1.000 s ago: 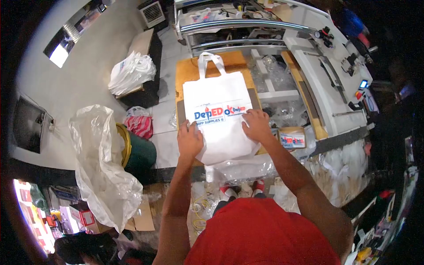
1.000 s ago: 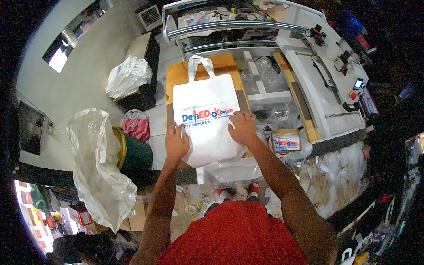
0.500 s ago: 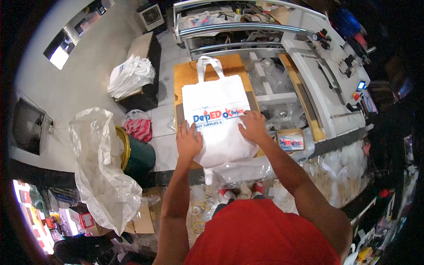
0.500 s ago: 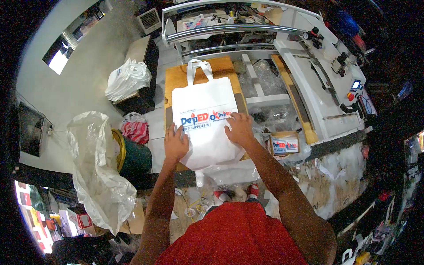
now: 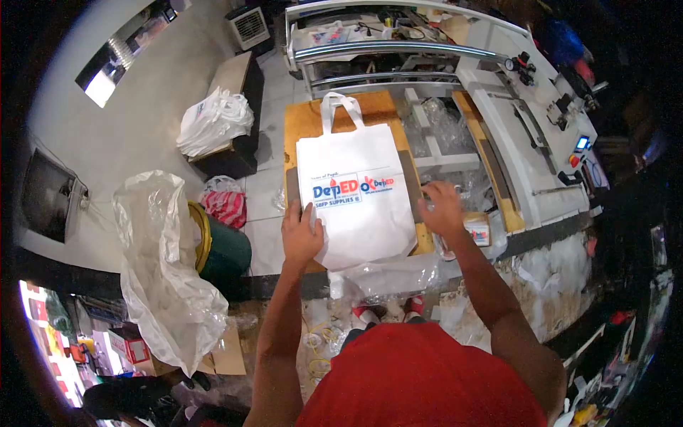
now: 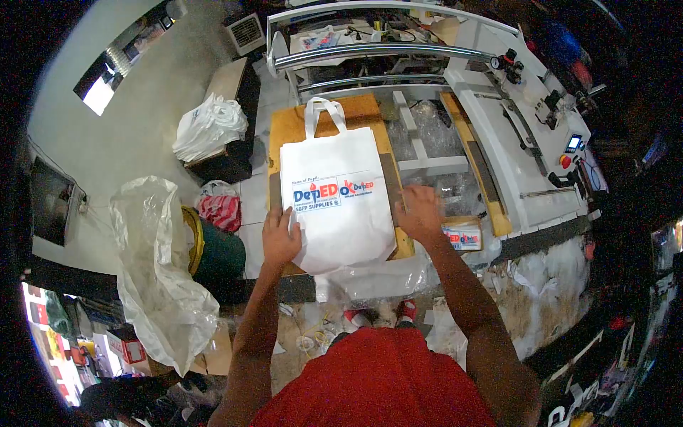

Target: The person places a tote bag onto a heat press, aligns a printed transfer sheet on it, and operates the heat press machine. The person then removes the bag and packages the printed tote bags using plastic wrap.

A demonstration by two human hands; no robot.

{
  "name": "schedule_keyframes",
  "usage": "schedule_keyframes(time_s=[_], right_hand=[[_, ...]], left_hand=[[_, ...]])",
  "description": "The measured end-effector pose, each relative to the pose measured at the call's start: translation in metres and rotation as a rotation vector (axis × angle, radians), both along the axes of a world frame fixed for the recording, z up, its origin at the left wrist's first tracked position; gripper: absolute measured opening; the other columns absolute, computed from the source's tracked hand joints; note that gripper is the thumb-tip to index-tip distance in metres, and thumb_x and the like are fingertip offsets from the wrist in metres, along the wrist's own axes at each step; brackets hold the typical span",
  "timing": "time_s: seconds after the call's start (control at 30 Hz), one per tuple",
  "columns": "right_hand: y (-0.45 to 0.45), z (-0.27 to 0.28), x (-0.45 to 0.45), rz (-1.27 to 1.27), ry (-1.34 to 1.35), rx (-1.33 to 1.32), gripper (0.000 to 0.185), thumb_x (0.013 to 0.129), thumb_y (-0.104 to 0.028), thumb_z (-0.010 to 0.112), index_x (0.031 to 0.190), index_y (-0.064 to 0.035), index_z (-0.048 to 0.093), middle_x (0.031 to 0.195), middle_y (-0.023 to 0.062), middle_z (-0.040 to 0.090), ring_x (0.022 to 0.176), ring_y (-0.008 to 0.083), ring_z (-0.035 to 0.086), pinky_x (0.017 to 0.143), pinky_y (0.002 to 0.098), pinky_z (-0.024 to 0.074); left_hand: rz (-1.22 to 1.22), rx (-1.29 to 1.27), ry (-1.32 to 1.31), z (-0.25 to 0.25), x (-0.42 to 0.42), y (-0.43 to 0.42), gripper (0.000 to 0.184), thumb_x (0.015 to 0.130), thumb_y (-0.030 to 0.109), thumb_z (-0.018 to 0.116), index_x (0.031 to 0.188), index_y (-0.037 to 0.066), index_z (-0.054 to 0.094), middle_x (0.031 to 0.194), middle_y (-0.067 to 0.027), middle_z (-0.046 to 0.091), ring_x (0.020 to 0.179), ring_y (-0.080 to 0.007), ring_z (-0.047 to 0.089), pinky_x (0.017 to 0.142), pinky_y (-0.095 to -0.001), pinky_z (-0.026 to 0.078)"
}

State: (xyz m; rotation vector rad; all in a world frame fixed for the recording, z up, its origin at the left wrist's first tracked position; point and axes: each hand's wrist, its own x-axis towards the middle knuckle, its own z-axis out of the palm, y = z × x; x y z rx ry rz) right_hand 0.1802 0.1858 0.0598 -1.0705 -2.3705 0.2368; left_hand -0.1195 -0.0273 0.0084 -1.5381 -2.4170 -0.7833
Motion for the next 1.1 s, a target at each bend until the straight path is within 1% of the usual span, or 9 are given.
schedule_keyframes(time_s=[0.37, 0.47, 0.53, 0.57, 0.67, 0.8, 0.9, 1.0, 1.1], right_hand=[[0.0, 0.029, 0.018, 0.106, 0.134, 0.1, 0.025, 0.08, -0.017, 0.066, 0.103, -0.0071, 0.065, 0.112, 0.0153, 0.063, 0.105, 0.0371, 0.057, 0.092, 0.0492, 0.0433], [0.033, 0.055, 0.095, -0.166, 0.193, 0.237, 0.026, 0.079, -0.016, 0.066, 0.102, -0.0052, 0.064, 0.105, 0.0177, 0.063, 0.1, 0.0395, 0.058, 0.086, 0.0501, 0.046], [0.076, 0.072, 0.164, -0.424, 0.167, 0.359, 0.027, 0.08, -0.017, 0.065, 0.103, -0.0035, 0.063, 0.104, 0.0177, 0.062, 0.1, 0.0394, 0.058, 0.085, 0.0508, 0.0467], [0.098, 0.077, 0.2, -0.55, 0.128, 0.46, 0.028, 0.08, -0.017, 0.065, 0.103, -0.0029, 0.062, 0.104, 0.0173, 0.062, 0.101, 0.0392, 0.058, 0.085, 0.0509, 0.0471], [0.152, 0.083, 0.271, -0.837, -0.194, 0.529, 0.057, 0.079, -0.03, 0.065, 0.127, -0.0032, 0.05, 0.125, 0.0172, 0.054, 0.116, 0.0369, 0.052, 0.09, 0.0567, 0.0473], [0.199, 0.091, 0.297, -0.879, -0.438, 0.279, 0.055, 0.079, -0.031, 0.068, 0.123, -0.0034, 0.051, 0.125, 0.0173, 0.055, 0.116, 0.0394, 0.052, 0.09, 0.0531, 0.0497], [0.191, 0.096, 0.285, -0.875, -0.33, 0.271, 0.054, 0.078, -0.031, 0.072, 0.12, -0.0043, 0.052, 0.119, 0.0162, 0.056, 0.114, 0.0387, 0.053, 0.089, 0.0534, 0.0499], [0.186, 0.095, 0.287, -0.863, -0.291, 0.255, 0.049, 0.078, -0.03, 0.073, 0.114, -0.0051, 0.052, 0.111, 0.0165, 0.059, 0.11, 0.0401, 0.055, 0.086, 0.0536, 0.0504], [0.2, 0.071, 0.304, -0.702, -0.151, 0.22, 0.047, 0.079, -0.024, 0.073, 0.11, -0.0022, 0.045, 0.106, 0.0179, 0.06, 0.097, 0.042, 0.062, 0.085, 0.0521, 0.0524]], left_hand=[[0.063, 0.056, -0.041, 0.025, 0.003, -0.007, 0.047, 0.086, 0.023, 0.06, 0.131, 0.008, 0.056, 0.14, -0.0215, 0.046, 0.129, -0.0438, 0.043, 0.107, -0.0546, 0.034], [0.123, 0.235, -0.062, 0.04, 0.004, -0.055, 0.04, 0.088, 0.012, 0.058, 0.126, 0.001, 0.054, 0.131, -0.0234, 0.052, 0.124, -0.0418, 0.047, 0.107, -0.0524, 0.034], [0.202, 0.173, 0.007, -0.006, -0.016, -0.102, 0.039, 0.09, 0.01, 0.056, 0.125, -0.007, 0.051, 0.127, -0.0228, 0.054, 0.124, -0.0405, 0.045, 0.107, -0.0504, 0.034], [0.194, 0.301, -0.176, 0.003, 0.0, -0.118, 0.039, 0.09, 0.01, 0.055, 0.125, -0.007, 0.051, 0.127, -0.024, 0.053, 0.125, -0.0415, 0.043, 0.108, -0.0502, 0.033], [0.351, -0.106, -0.26, -0.024, 0.016, -0.184, 0.044, 0.087, 0.011, 0.055, 0.125, -0.011, 0.049, 0.124, -0.0299, 0.049, 0.118, -0.0466, 0.046, 0.105, -0.054, 0.035], [0.384, -0.84, -0.097, -0.122, 0.019, -0.281, 0.048, 0.089, 0.02, 0.055, 0.123, -0.013, 0.049, 0.13, -0.0323, 0.046, 0.122, -0.0486, 0.044, 0.105, -0.0531, 0.038], [0.382, -0.791, -0.195, -0.183, 0.035, -0.357, 0.051, 0.089, 0.024, 0.055, 0.121, -0.015, 0.051, 0.126, -0.0326, 0.052, 0.117, -0.0472, 0.052, 0.102, -0.0518, 0.043], [-0.062, -1.132, 0.639, -0.256, 0.046, -0.425, 0.044, 0.089, 0.023, 0.052, 0.12, -0.009, 0.055, 0.109, -0.0279, 0.064, 0.099, -0.0421, 0.064, 0.087, -0.0508, 0.053], [0.375, -0.83, -0.153, -0.236, 0.092, -0.445, 0.03, 0.088, 0.021, 0.054, 0.103, -0.001, 0.066, 0.089, -0.0206, 0.07, 0.076, -0.0362, 0.069, 0.07, -0.0495, 0.057]])
